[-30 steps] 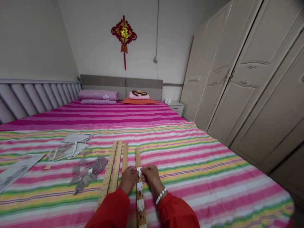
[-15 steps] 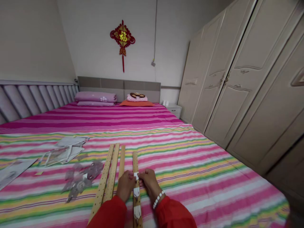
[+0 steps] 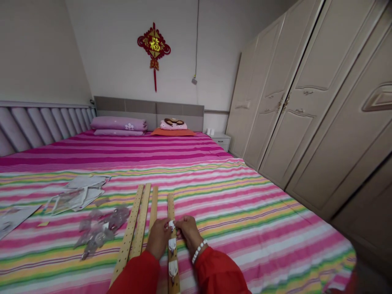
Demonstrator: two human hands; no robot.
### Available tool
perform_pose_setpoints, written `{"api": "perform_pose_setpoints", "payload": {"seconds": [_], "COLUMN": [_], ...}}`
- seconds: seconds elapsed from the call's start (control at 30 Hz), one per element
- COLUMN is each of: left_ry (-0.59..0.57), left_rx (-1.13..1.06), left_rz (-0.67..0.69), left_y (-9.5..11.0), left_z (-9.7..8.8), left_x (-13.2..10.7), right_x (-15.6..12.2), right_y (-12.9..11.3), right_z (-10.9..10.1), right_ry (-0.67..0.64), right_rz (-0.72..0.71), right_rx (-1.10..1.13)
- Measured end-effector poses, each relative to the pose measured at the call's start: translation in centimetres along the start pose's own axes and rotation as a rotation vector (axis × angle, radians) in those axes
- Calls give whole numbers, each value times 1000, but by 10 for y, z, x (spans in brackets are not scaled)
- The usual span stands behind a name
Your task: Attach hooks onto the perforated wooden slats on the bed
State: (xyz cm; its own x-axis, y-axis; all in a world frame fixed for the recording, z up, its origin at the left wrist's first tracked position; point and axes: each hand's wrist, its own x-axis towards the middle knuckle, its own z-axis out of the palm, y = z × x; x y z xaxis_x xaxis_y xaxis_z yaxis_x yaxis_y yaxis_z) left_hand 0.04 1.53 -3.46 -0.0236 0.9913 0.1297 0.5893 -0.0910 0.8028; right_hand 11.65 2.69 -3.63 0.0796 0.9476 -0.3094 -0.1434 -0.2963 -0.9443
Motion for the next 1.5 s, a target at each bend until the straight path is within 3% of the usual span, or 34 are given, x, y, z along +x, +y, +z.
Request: {"api": "perform_pose_setpoints", "payload": {"seconds": [0.33,0.7,0.87,1.0,1.07,1.33,1.5], "left_ry": [-100,-161,-140,-217,-254,-211,-206], "left_rx": [164,230,200,93,41,113,55], "left_rz": [100,143,125,98,92,126,96], "left_y": [9,-2,6,11,9,-10,-7], "left_z": [-7,-3,-6,-10,-10,-1,-2], "left_x": [-6,2,1,2,3,12,11], "right_x": [4,8,5,-1,-3,6,12], "right_y": [0,4,4,4,4,3,12], "right_z": [-8,-3,-2,-1,-1,-1,0], "right_ry": [-50,-27,-7,16,12,-12,-16], "right_rz": [93,89,66,25,23,86,55], "right_rx": [24,42,33,27,22,12,25]}}
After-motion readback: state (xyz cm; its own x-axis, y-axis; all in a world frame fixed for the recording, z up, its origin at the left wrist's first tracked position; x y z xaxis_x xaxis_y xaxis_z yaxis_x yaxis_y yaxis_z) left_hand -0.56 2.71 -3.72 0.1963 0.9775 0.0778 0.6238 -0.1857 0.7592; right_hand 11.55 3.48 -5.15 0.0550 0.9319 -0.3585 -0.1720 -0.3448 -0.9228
